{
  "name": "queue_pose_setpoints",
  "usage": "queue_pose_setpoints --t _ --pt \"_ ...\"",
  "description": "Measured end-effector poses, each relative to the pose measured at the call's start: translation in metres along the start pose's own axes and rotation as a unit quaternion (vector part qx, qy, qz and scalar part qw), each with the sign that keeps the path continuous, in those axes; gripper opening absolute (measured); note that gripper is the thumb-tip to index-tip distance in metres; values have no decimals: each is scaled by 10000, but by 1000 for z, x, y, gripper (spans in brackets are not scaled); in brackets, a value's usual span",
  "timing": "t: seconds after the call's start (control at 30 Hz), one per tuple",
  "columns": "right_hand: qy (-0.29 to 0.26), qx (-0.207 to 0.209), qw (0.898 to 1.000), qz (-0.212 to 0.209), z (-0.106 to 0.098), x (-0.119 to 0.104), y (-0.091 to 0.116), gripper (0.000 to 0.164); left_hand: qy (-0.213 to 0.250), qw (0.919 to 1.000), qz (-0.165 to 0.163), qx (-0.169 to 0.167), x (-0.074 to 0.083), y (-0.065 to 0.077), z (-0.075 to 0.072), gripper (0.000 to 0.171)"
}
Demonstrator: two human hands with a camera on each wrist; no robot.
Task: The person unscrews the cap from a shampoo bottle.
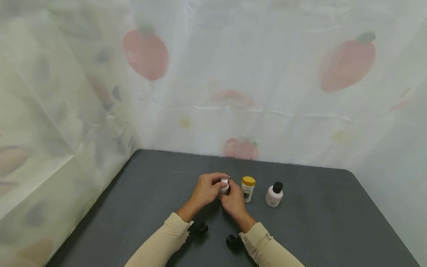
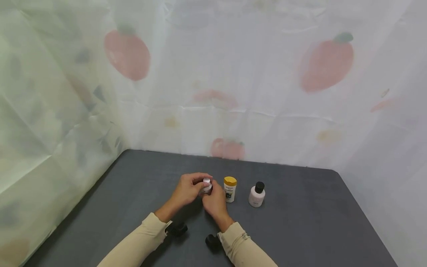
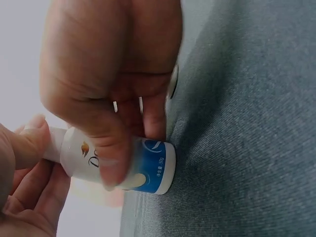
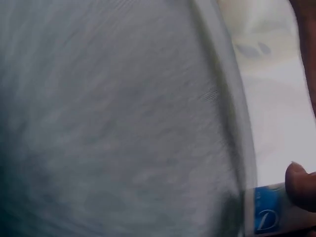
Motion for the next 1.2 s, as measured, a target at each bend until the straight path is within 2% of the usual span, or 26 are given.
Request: queue_pose_setpoints --t 0.17,0.3,0.5,0.9,1.2 --pt "421 -5 9991 -1 3 -1 2 29 -37 9999 -160 -21 2 2 -3 22" --pt "547 32 9985 73 3 -3 3 32 33 9998 -206 -26 3 3 -4 22" --pt "625 -20 9977 258 4 -4 6 34 -52 9995 -308 -22 3 6 -4 22" --pt "670 39 9977 114 2 -7 3 34 -63 9991 -411 -69 8 2 -6 21" --pt "688 71 9975 114 4 -11 6 31 6 9989 -466 -105 8 6 -8 21"
Point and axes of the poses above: each hand's wrist, its own y-axis away from the middle knuckle, its own z-axis out of the palm, x = y × z, the point moved 2 cm from there along -y, towards the middle knuckle, and after that the axes turned 10 degrees about y, right-handed, at the moved point
